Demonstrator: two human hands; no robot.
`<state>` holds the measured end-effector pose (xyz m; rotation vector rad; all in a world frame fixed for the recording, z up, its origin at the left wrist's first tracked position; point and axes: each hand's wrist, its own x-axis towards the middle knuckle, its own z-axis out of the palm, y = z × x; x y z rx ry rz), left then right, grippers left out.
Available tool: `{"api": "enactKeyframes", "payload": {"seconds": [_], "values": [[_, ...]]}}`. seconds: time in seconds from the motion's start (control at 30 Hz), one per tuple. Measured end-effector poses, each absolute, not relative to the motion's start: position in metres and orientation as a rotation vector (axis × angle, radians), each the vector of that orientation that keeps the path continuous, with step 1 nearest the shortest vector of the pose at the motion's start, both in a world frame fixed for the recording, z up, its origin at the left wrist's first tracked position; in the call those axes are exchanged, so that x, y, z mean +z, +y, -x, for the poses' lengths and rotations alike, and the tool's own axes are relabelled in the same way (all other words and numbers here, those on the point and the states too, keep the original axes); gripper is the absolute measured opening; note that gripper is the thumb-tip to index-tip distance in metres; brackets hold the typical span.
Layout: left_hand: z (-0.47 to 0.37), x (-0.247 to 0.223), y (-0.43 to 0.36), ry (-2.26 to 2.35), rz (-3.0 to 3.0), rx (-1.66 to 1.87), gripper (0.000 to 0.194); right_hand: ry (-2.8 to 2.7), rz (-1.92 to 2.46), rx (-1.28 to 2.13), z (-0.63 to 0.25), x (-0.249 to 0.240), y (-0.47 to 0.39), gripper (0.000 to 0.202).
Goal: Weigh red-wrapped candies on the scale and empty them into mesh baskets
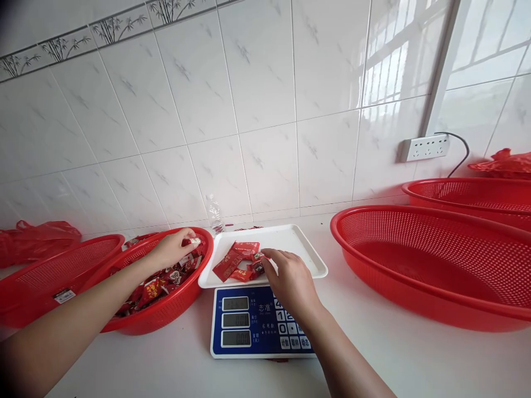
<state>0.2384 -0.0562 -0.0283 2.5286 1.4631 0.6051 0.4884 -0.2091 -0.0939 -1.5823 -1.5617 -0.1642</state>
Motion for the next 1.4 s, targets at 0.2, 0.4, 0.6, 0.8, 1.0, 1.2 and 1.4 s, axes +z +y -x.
{"api": "enactKeyframes", "payload": {"seconds": [0.2, 0.4, 0.6, 0.8, 1.0, 1.2, 1.4], "values": [[-0.291, -0.033, -0.096, 1.119, -2.490, 0.781, 0.023, -1.554, 1.573, -0.172, -0.488, -0.094, -0.209, 0.027], [-0.327, -0.065, -0.123, 0.921, -2.845, 0.694, 0.014, -1.576, 1.545, -0.198, -0.488, -0.094, -0.208, 0.028], [-0.318, -0.076, -0.130, 0.882, -2.710, 1.121, 0.021, -1.602, 1.576, -0.177, -0.487, -0.092, -0.210, 0.030], [-0.285, -0.097, -0.153, 0.627, -2.579, 1.769, 0.026, -1.606, 1.657, -0.152, -0.487, -0.091, -0.210, 0.030], [-0.277, -0.111, -0.151, 0.624, -2.484, 1.665, 0.021, -1.691, 1.762, -0.086, -0.482, -0.091, -0.210, 0.025], [-0.279, -0.116, -0.144, 0.658, -2.366, 1.559, 0.021, -1.627, 1.808, -0.096, -0.483, -0.094, -0.209, 0.026], [-0.277, -0.112, -0.147, 0.596, -2.315, 1.623, 0.022, -1.796, 1.854, 0.083, -0.495, -0.083, -0.195, 0.050]]}}
